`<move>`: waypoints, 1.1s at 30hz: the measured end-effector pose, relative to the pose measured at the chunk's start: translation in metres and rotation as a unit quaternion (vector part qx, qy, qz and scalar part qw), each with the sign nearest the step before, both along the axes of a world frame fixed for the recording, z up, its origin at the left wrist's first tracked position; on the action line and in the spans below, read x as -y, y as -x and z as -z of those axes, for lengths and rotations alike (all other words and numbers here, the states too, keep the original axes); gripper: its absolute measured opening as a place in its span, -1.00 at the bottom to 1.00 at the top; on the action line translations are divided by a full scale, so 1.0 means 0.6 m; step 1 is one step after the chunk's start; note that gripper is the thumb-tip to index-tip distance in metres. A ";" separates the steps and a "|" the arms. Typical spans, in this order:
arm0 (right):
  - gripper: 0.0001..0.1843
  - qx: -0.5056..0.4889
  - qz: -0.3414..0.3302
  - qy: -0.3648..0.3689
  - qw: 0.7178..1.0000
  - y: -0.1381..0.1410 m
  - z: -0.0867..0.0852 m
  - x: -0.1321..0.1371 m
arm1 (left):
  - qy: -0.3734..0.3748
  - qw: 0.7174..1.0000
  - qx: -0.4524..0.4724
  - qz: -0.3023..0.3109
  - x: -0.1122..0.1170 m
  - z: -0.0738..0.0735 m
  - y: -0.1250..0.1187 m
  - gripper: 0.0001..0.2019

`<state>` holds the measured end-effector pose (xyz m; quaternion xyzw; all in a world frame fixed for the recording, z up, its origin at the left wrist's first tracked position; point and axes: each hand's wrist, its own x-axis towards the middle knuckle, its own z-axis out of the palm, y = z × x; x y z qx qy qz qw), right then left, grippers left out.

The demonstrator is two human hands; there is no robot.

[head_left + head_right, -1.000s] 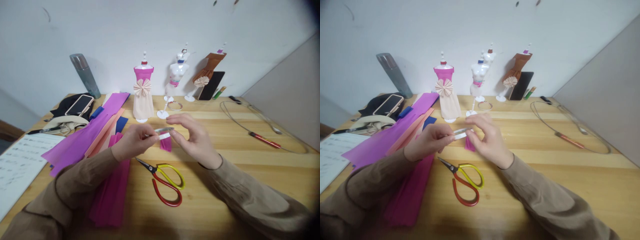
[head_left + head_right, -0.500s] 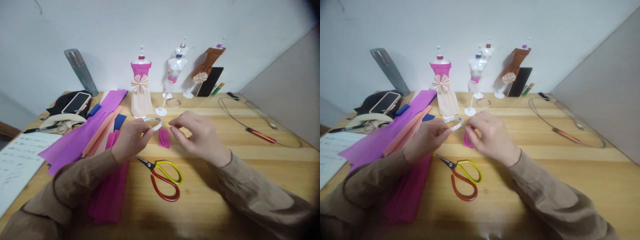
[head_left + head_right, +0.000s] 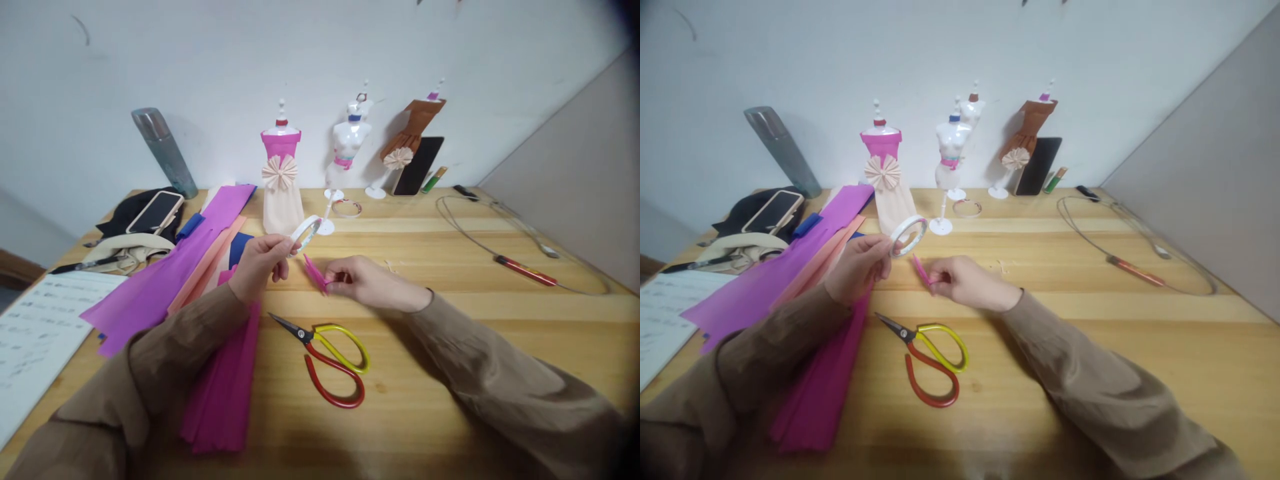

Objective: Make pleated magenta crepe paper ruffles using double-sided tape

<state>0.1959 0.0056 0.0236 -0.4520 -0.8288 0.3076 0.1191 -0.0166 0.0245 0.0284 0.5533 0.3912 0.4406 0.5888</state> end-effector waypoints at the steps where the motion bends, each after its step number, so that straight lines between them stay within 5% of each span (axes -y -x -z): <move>1: -0.81 -0.058 -0.008 0.027 0.998 -0.004 0.000 -0.004 | -0.002 1.000 0.008 -0.003 -0.003 0.006 0.000 -0.68; 8: -0.85 -0.203 0.093 0.208 0.952 -0.007 0.003 -0.016 | -0.029 0.999 0.035 -0.012 -0.007 0.026 0.002 -0.70; 19: -0.93 -0.370 0.153 0.278 0.873 -0.014 -0.001 -0.014 | -0.026 0.999 0.017 -0.027 -0.003 0.020 0.002 -0.69; 33: -0.95 -0.403 0.138 0.309 0.850 -0.024 -0.011 -0.011 | -0.019 0.999 -0.010 -0.029 0.000 0.016 0.003 -0.68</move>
